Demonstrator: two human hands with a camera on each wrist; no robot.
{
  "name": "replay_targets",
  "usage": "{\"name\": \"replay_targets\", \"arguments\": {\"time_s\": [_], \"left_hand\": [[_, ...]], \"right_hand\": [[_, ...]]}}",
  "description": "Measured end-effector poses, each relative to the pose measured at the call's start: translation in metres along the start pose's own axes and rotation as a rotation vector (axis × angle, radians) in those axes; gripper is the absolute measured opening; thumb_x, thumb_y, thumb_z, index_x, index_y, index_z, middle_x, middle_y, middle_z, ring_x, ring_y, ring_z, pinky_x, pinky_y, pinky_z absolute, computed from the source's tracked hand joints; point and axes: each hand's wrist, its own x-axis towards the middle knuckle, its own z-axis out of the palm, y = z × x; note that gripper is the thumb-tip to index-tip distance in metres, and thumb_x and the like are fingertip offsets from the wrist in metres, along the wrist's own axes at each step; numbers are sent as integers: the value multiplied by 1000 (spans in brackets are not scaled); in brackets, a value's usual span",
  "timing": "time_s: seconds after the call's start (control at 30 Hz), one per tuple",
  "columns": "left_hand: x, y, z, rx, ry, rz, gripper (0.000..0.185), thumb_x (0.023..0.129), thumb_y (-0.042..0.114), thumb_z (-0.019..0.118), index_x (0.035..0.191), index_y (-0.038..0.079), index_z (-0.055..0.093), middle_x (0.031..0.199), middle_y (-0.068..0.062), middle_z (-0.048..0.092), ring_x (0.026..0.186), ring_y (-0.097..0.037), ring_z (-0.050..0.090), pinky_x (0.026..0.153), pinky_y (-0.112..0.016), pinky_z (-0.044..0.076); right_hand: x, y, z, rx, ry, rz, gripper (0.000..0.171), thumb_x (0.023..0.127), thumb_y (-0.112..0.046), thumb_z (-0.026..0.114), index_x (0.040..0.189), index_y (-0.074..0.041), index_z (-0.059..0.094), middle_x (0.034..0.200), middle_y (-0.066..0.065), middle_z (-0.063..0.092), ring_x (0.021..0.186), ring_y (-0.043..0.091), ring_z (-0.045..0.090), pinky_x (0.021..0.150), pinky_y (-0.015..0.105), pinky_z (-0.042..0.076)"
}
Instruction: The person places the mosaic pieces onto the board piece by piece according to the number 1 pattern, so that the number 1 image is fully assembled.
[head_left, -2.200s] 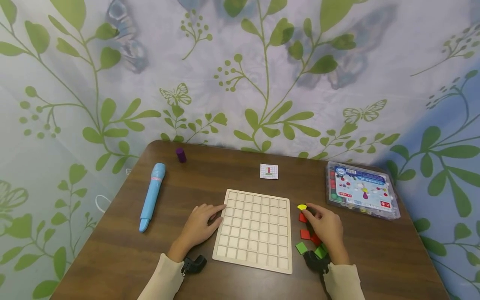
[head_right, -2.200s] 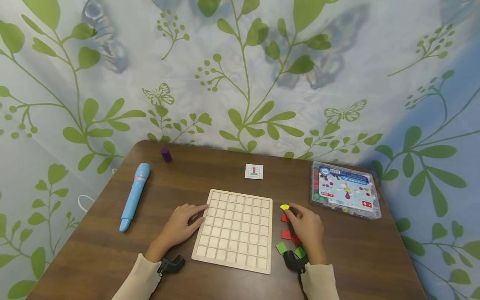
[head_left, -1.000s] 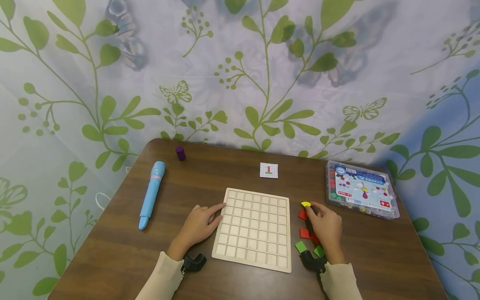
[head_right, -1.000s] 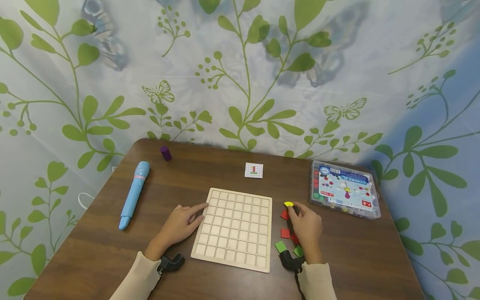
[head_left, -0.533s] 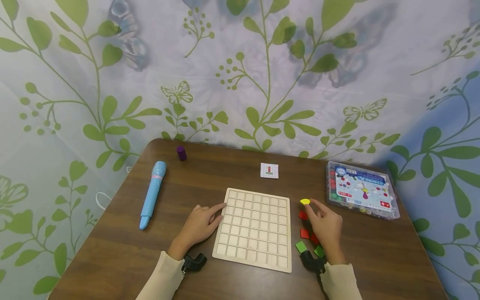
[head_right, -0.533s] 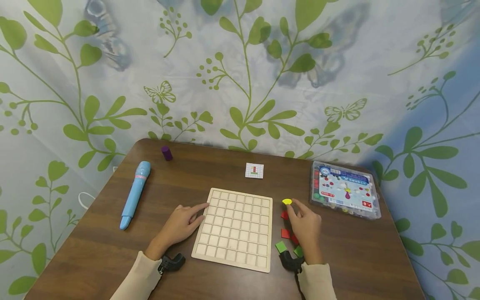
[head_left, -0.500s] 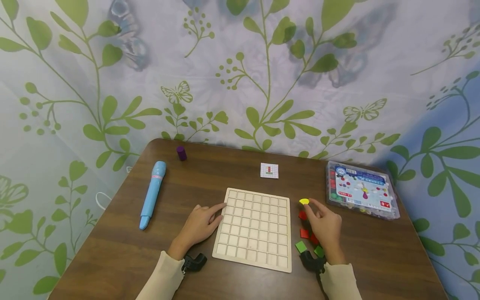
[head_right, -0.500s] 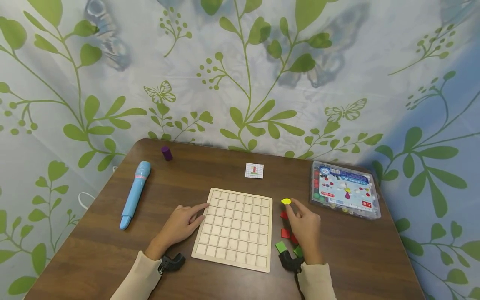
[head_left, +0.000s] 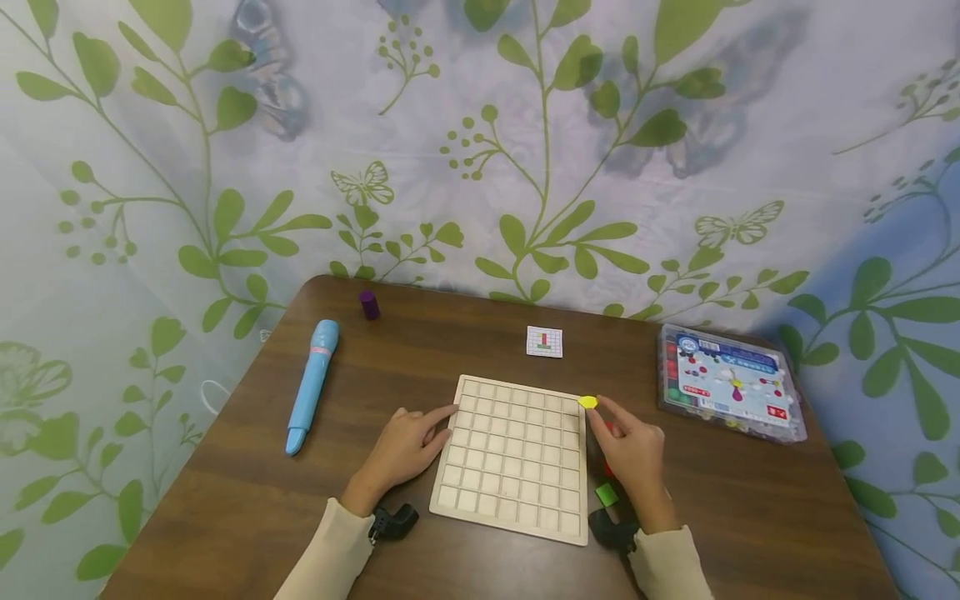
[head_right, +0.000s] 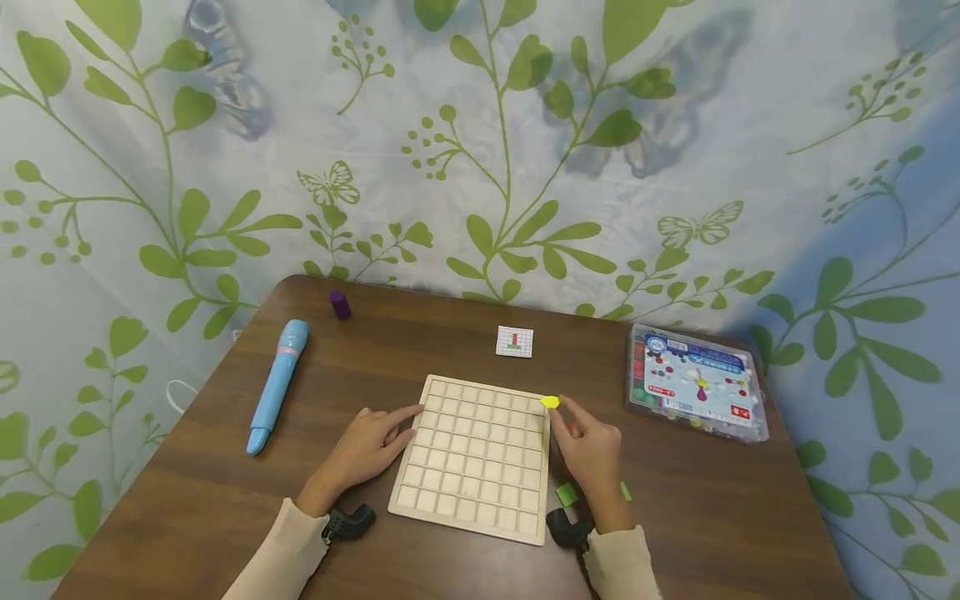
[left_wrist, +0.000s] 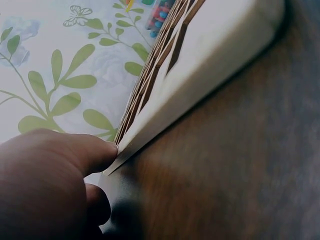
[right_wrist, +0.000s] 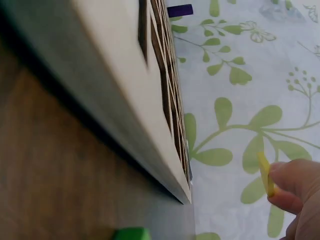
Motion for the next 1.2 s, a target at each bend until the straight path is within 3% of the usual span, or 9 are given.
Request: {"name": "replay_targets", "arguments": {"time_s": [0.47, 0.97, 1.2], "left_hand": [[-6, -2, 0, -5, 28, -10, 37, 99, 22, 69, 135, 17, 68, 58, 23, 28, 52, 0, 28, 72, -31, 33], [-2, -2, 4, 3, 2, -20, 37, 99, 25, 68, 136, 19, 68, 57, 21, 31, 53, -1, 31, 72, -31, 33], [-1, -1, 5, 1, 3, -11, 37, 99, 26, 68, 136, 19, 68, 57, 20, 32, 53, -1, 31, 72, -31, 33]], "right_hand": [[14, -27, 12, 53, -109, -86, 31, 84, -13, 85, 114, -6, 78, 53, -19, 27, 45, -8, 14, 38, 19, 19], [18, -46, 37, 201, -238, -53, 28, 85, -14, 85, 111, -6, 79, 53, -19, 26, 47, -5, 15, 41, 20, 17], [21, -49, 50, 201, -298, -27, 27, 85, -17, 85, 110, -9, 80, 52, -19, 28, 47, -4, 19, 44, 22, 20]]}}
